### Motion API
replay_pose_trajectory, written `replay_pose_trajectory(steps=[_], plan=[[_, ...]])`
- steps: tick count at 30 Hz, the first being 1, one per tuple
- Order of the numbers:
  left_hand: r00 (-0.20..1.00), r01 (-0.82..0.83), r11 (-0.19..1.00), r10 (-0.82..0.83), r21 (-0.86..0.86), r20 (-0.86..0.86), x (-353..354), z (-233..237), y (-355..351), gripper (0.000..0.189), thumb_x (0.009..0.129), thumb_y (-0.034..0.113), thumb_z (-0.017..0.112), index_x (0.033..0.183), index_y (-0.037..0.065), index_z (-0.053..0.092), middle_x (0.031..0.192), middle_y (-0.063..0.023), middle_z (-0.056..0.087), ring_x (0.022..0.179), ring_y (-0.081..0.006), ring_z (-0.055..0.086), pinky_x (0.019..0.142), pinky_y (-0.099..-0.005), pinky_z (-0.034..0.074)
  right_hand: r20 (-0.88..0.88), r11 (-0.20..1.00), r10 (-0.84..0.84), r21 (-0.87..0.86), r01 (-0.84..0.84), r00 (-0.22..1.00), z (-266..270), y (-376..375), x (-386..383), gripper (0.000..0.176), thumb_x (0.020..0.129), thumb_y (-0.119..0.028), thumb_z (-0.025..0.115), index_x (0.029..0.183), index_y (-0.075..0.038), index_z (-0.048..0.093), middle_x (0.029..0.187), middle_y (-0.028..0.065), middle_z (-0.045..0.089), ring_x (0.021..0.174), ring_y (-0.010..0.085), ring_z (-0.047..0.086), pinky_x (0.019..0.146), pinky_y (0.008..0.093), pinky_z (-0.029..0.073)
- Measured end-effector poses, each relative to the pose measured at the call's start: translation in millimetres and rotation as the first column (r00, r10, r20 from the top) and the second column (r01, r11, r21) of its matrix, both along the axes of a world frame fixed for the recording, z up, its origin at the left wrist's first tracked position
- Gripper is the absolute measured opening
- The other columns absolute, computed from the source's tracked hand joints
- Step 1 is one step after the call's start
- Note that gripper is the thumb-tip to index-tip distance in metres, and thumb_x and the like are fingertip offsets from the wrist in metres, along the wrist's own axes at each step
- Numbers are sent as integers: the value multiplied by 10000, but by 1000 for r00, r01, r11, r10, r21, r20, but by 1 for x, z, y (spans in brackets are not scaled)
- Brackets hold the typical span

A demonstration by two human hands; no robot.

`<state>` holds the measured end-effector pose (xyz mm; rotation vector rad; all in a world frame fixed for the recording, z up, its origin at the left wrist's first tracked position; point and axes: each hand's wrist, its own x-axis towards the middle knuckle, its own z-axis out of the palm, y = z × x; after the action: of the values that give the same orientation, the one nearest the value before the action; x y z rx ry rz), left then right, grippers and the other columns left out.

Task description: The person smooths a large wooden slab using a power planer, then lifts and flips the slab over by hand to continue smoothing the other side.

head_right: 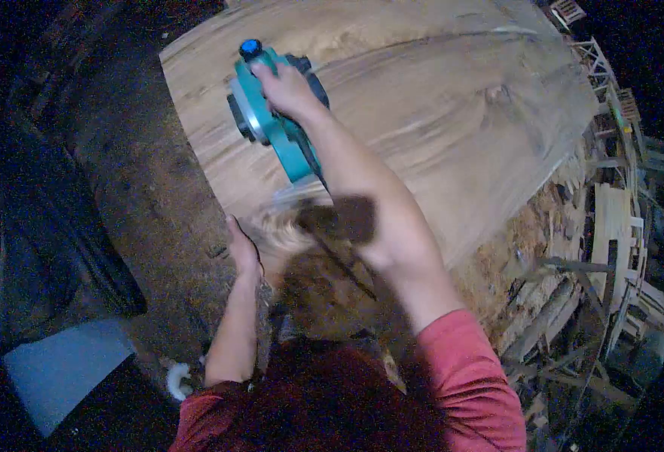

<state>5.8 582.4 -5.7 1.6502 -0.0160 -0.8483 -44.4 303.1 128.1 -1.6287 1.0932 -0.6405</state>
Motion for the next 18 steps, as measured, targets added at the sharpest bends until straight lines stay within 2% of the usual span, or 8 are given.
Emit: replay_pose_trajectory(steps=[2,5,9,10,12,13,15,18], plan=[[1000,-12,1000,11,19,18,-1,13,1,622,1033,479,433,1294,-76,534,1272,-197,612,1134,-290,571,1014,-377,410,74,994,6,109,-14,997,2,0,-3,460,997,-468,499,1034,-24,611,714,25,599,553,138,562,551,316,478],[878,113,971,-198,212,436,20,-4,-1,552,1011,384,492,1280,-98,513,1212,-237,634,1119,-316,597,982,-391,432,31,995,9,102,-12,999,-8,36,-43,425,1004,-445,497,1027,-34,602,741,27,598,581,134,568,553,300,467],[777,59,955,-227,291,588,23,3,-29,538,973,310,518,1333,-87,470,1270,-283,587,1187,-382,569,1003,-439,417,43,995,6,-105,-1,999,13,168,-158,467,1001,-403,499,1243,-11,579,1072,235,675,990,347,658,865,429,494],[763,8,933,-238,360,601,14,16,-35,541,970,304,518,1349,-77,461,1291,-285,574,1200,-398,558,1012,-450,411,-34,996,79,-46,-81,996,3,200,-196,462,994,-378,532,1269,-7,562,1107,212,675,1031,321,649,887,423,492],[743,-32,937,-211,349,635,11,7,-41,565,968,294,512,1411,-41,412,1360,-282,524,1240,-443,508,1044,-489,380,-29,967,-16,253,23,999,20,275,-254,552,897,-313,711,1320,-7,532,1171,197,676,1099,340,645,959,420,485],[738,-65,925,-208,374,642,8,10,-42,571,967,295,515,1417,-39,407,1363,-281,522,1245,-439,505,1047,-487,380,-154,952,-78,283,119,985,18,311,-285,489,843,-236,742,1253,-17,590,1073,111,693,991,189,650,885,362,522],[727,-131,899,-200,419,657,1,17,-46,582,965,296,522,1428,-34,397,1368,-280,518,1257,-433,499,1053,-482,378,-386,960,-38,243,141,922,18,366,-337,472,811,-232,768,1196,-1,623,1059,152,715,1004,191,677,893,354,532],[682,-133,908,-208,398,701,-6,19,-42,590,959,285,535,1430,-38,391,1379,-277,511,1273,-429,487,1057,-481,379,-482,929,-32,309,204,876,22,391,-357,417,802,-204,760,1136,17,643,1000,167,725,948,200,697,834,358,550]])
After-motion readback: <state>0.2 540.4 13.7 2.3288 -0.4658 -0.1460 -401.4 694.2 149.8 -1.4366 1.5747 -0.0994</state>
